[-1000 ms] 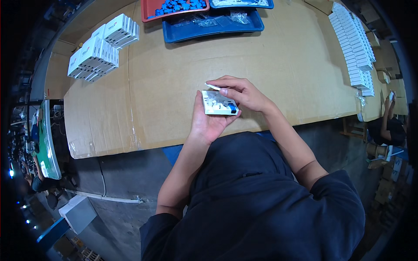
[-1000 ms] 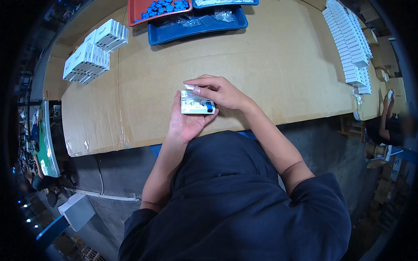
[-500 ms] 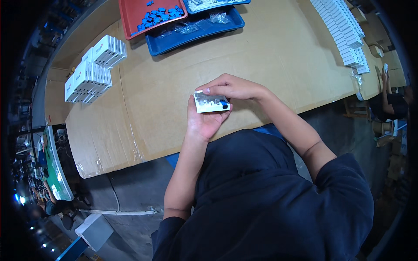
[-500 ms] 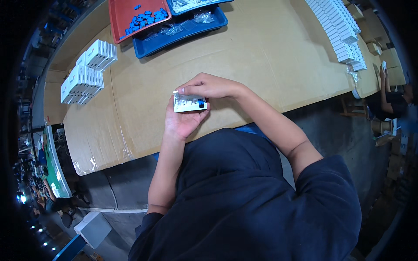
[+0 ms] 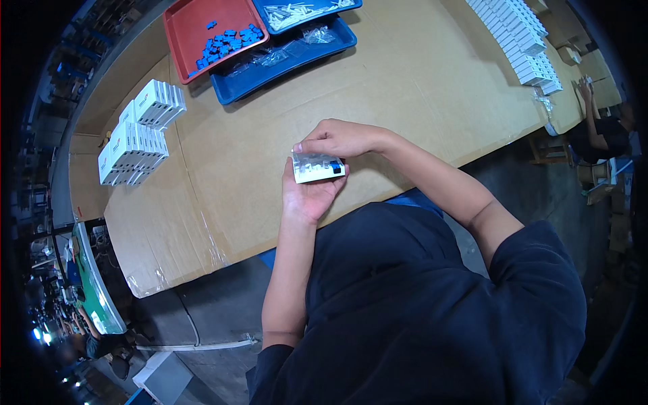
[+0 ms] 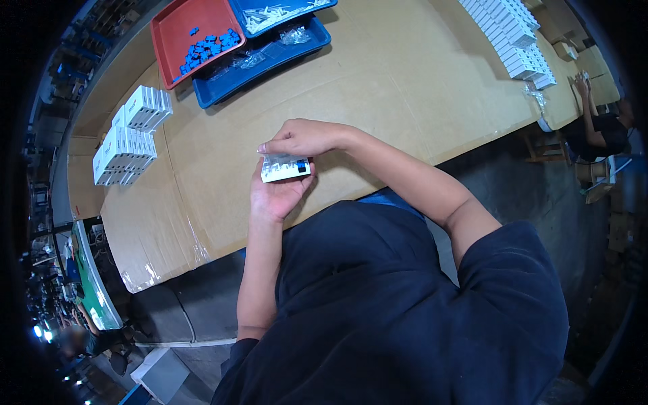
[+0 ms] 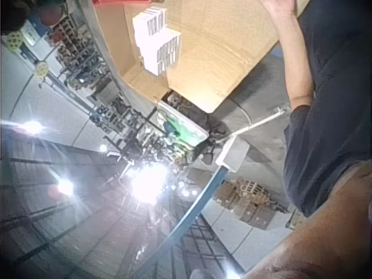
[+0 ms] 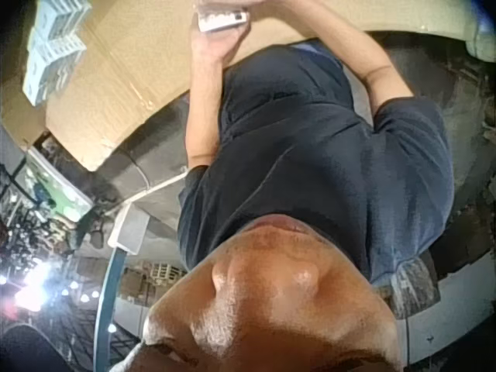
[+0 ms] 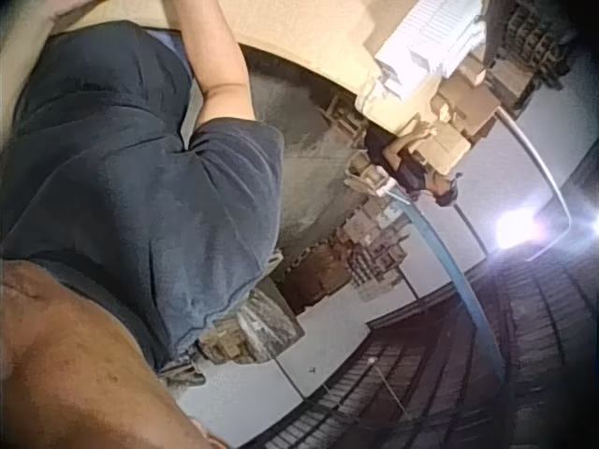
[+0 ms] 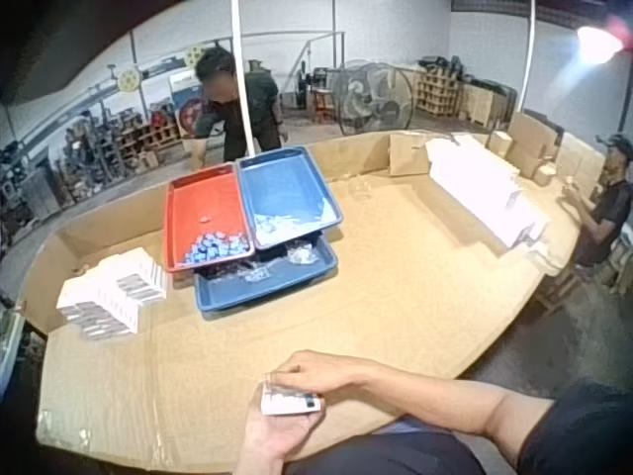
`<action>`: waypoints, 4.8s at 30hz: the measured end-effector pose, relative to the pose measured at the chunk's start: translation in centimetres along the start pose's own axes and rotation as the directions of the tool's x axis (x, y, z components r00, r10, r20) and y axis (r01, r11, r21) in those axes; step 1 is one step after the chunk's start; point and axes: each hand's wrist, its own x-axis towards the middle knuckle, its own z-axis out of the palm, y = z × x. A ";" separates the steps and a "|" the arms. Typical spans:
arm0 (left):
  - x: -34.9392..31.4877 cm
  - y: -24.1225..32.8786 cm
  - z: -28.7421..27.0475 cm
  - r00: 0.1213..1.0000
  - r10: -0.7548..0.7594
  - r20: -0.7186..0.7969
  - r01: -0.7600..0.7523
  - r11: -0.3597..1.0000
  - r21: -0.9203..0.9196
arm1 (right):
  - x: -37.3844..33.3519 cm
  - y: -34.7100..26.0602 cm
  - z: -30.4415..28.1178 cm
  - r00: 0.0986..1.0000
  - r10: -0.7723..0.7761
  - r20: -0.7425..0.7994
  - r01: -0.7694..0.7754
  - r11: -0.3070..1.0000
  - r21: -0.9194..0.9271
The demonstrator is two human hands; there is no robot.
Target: The recorder is assembling small plastic electrical components onto a baseplate and packaging them into white cardboard boxes.
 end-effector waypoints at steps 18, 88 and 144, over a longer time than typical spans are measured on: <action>0.9 0.4 -0.9 0.999 -0.047 0.002 0.047 0.998 0.049 | 0.4 -0.9 0.1 0.999 0.038 0.014 -0.034 0.977 -0.210; -5.7 -2.5 3.4 0.981 0.187 0.044 -0.192 0.965 0.179 | -4.9 -2.0 3.0 0.932 -0.337 -0.133 0.341 0.940 0.010; -7.6 -3.8 3.9 0.956 0.261 0.135 -0.288 0.922 0.258 | -7.5 -1.9 3.5 0.716 -0.695 0.066 0.637 0.612 -0.469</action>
